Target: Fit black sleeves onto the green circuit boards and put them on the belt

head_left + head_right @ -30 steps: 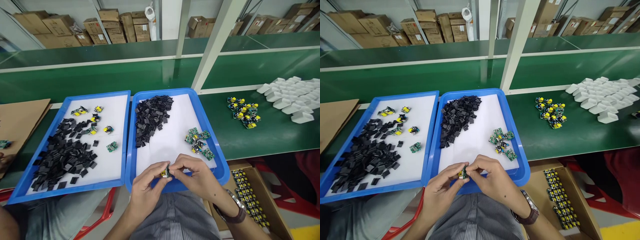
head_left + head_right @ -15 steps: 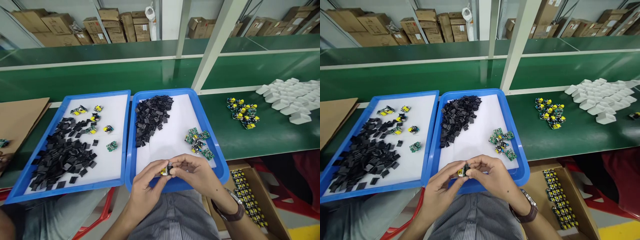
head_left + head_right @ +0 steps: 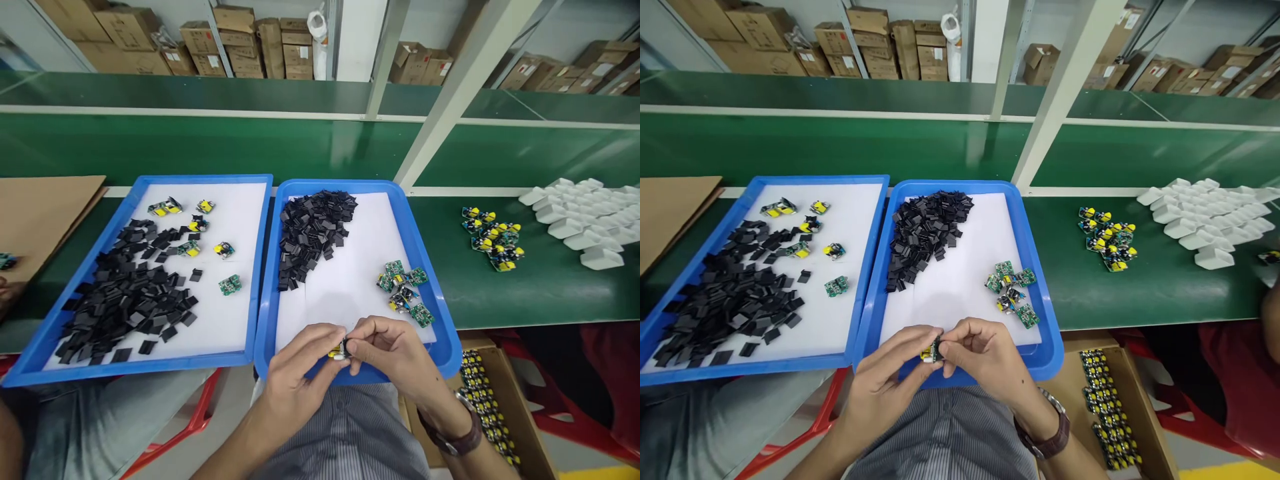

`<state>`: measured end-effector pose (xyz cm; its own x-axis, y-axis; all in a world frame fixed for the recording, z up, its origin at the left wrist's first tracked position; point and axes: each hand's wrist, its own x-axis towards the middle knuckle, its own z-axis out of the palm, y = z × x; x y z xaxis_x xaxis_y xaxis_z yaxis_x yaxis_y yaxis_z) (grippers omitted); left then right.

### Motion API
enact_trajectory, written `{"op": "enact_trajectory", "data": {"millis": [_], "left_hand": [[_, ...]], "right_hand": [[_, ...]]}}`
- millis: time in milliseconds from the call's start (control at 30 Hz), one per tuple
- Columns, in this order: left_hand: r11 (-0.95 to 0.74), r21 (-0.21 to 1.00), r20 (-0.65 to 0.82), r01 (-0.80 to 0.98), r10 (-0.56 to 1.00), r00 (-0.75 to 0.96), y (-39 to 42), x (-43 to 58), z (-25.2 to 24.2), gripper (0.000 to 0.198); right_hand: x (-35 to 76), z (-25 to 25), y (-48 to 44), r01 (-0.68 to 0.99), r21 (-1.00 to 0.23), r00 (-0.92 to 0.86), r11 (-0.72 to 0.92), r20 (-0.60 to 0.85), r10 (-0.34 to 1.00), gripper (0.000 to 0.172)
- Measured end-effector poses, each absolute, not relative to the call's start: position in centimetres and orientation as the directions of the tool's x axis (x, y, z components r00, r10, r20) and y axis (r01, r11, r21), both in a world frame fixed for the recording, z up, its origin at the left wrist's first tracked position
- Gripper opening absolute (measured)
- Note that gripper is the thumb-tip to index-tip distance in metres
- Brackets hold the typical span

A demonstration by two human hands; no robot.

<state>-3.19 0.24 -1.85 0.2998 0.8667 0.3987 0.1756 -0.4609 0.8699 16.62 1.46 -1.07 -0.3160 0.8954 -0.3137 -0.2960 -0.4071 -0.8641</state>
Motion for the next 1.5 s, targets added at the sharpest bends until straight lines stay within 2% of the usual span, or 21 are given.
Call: {"op": "enact_trajectory", "data": {"millis": [100,200,333,467,733,867,933,1033,1100,1200,1333,1500], "left_hand": [[-0.489,0.847,0.431,0.207,0.861,0.271,0.1,-2.8,-2.1,0.057],[-0.442,0.854,0.4,0.273,0.895,0.198,0.1,-2.3,-2.1,0.053],[-0.391,0.855,0.387,0.341,0.918,0.083,0.0,-2.1,-1.9,0.045],[-0.404,0.848,0.404,0.344,0.912,0.073,-0.2,-2.2,-2.0,0.047],[-0.472,0.817,0.477,0.331,0.876,0.07,-0.3,-2.5,-2.2,0.049],[-0.5,0.8,0.486,0.333,0.864,0.129,-0.2,-2.5,-2.6,0.042],[-0.494,0.774,0.471,0.397,0.867,0.162,-0.2,-2.5,-2.9,0.045],[-0.491,0.713,0.461,0.501,0.866,0.194,0.1,-2.6,-3.0,0.058],[-0.536,0.666,0.503,0.518,0.836,0.219,0.5,-2.9,-2.9,0.056],[-0.625,0.584,0.52,0.519,0.778,0.352,1.6,-3.3,-2.7,0.044],[-0.725,0.453,0.478,0.52,0.689,0.545,2.8,-1.8,-2.6,0.034],[-0.795,0.352,0.409,0.494,0.605,0.683,3.5,2.5,-3.4,0.034]], "right_hand": [[16.5,-1.2,1.7,-0.246,-0.891,-0.293,-0.383,-0.308,0.905,0.02],[16.5,-1.5,1.4,-0.215,-0.914,-0.256,-0.343,-0.287,0.923,0.018],[16.2,-1.6,0.0,-0.067,-0.991,-0.156,-0.117,-0.105,0.982,0.023],[15.5,-1.5,-1.2,0.047,-0.999,-0.131,0.028,0.021,0.991,0.03],[14.5,-1.2,-1.0,0.025,-0.999,-0.167,0.038,0.033,0.985,0.022],[13.7,-0.9,-1.0,0.015,-0.998,-0.056,0.058,0.057,0.997,0.02],[14.4,-1.0,-0.4,0.067,-0.992,-0.002,0.109,0.109,0.994,0.018],[18.9,-1.7,1.3,0.301,-0.945,0.171,0.129,0.186,0.967,0.012],[24.0,-2.4,2.6,0.487,-0.873,0.4,-0.021,0.202,0.894,0.024],[32.1,-3.5,4.3,0.571,-0.807,0.553,-0.15,0.243,0.797,0.041],[38.7,-4.7,6.6,0.621,-0.748,0.591,-0.235,0.25,0.767,0.059],[39.4,-4.1,8.5,0.684,-0.685,0.564,-0.25,0.28,0.777,0.077]]}}
